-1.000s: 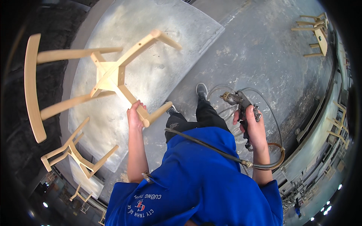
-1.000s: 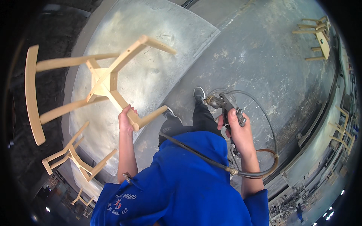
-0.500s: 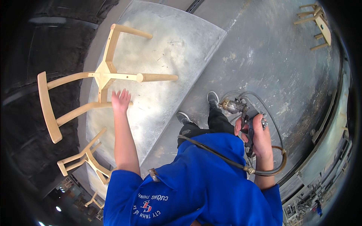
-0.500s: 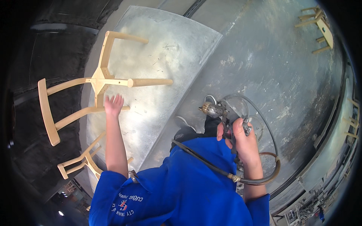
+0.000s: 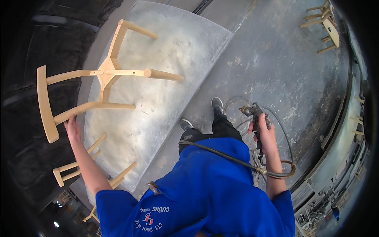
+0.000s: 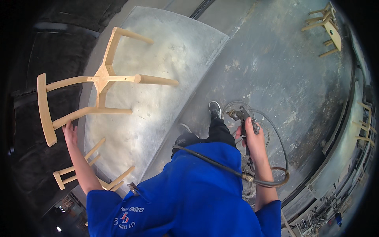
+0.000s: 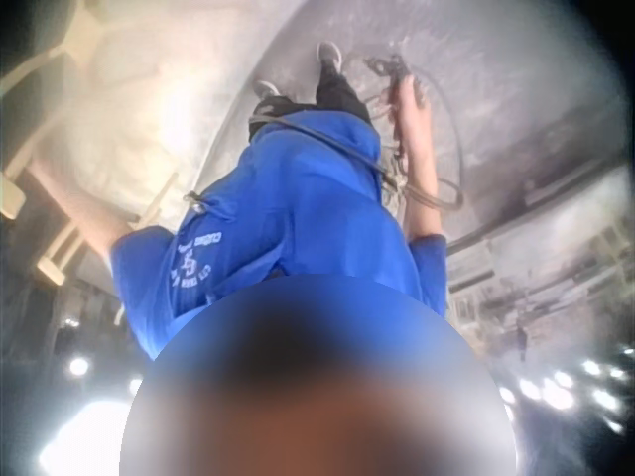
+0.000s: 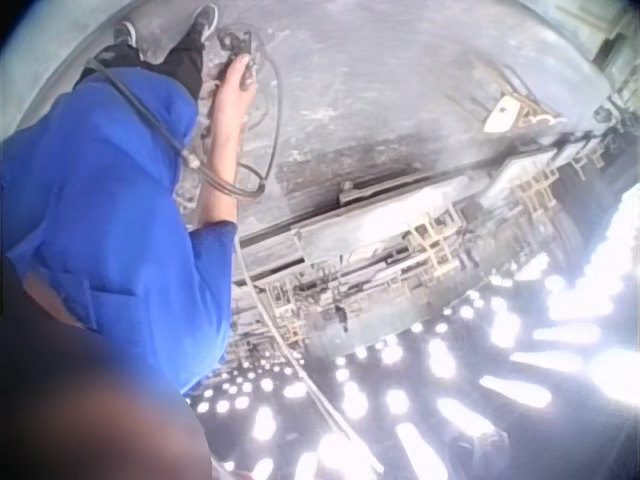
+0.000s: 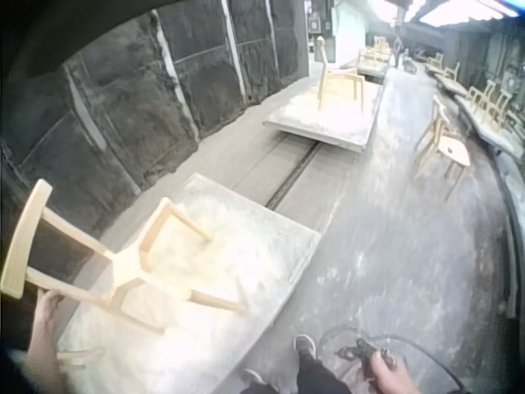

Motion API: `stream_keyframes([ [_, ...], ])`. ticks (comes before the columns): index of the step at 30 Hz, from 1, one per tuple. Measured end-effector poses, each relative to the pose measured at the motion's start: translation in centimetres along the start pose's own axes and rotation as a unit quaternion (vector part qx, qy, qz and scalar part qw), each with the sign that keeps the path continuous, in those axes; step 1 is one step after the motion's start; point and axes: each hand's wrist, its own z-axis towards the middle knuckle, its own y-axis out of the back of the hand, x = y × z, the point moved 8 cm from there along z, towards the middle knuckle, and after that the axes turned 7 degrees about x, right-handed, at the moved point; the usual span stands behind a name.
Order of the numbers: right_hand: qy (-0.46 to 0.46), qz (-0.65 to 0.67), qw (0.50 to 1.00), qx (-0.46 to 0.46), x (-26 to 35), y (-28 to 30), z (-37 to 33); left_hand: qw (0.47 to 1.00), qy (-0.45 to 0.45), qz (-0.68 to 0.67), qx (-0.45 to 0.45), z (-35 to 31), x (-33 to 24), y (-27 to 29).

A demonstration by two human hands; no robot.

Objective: The person uses a spray gun to apply a coating to wooden chair frames on a factory floor. They repeatedly pick up chairs, rotate them to expose different sides, and spray them before placing them back down. Other workers are visible in the background performing similar tasks.

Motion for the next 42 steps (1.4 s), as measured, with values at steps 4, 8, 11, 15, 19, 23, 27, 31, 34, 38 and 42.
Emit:
stream_keyframes([
  [4, 0.059, 0.008, 0.998, -0.036, 1.1, -1.1, -4.5, 0.98, -0.004, -0.191, 0.045, 5.4, -1.7, -1.3],
  [8, 0.091, 0.019, 0.994, -0.05, 2.8, -4.1, -7.3, 0.972, -0.079, -0.212, 0.059, 3.5, -2.3, -2.7],
  [11, 0.128, 0.026, 0.991, -0.039, 4.8, -5.9, -8.1, 0.985, -0.121, -0.122, 0.003, -5.7, -1.8, -2.9],
  [15, 0.166, 0.03, 0.986, -0.017, 6.8, -7.7, -9.2, 0.97, -0.178, -0.161, -0.045, -21.3, -0.2, -3.7],
  [19, 0.223, 0.039, 0.974, 0.0, 9.6, -9.8, -10.3, 0.955, -0.101, -0.221, -0.172, -27.0, -0.1, -2.8],
  [23, 0.289, 0.003, 0.957, 0.034, 13.1, -12.8, -12.0, 0.926, -0.093, -0.281, -0.235, -23.1, -3.5, -0.6],
  [27, 0.325, -0.019, 0.94, 0.104, 15.0, -15.6, -13.9, 0.901, -0.119, -0.338, -0.246, -17.6, -5.6, 2.5],
  [31, 0.379, -0.052, 0.91, 0.161, 15.4, -17.7, -15.8, 0.906, -0.113, -0.337, -0.231, -12.1, -5.9, 6.6],
  [34, 0.403, -0.064, 0.897, 0.172, 14.9, -18.5, -16.1, 0.918, -0.093, -0.317, -0.219, -8.6, -5.1, 9.3],
  [38, 0.317, -0.072, 0.94, 0.101, 12.4, -17.1, -14.6, 0.932, -0.075, -0.315, -0.161, -5.5, -3.1, 11.6],
  [42, 0.264, -0.082, 0.961, 0.033, 9.9, -14.5, -13.2, 0.934, -0.098, -0.317, -0.132, -4.3, -1.7, 13.7],
])
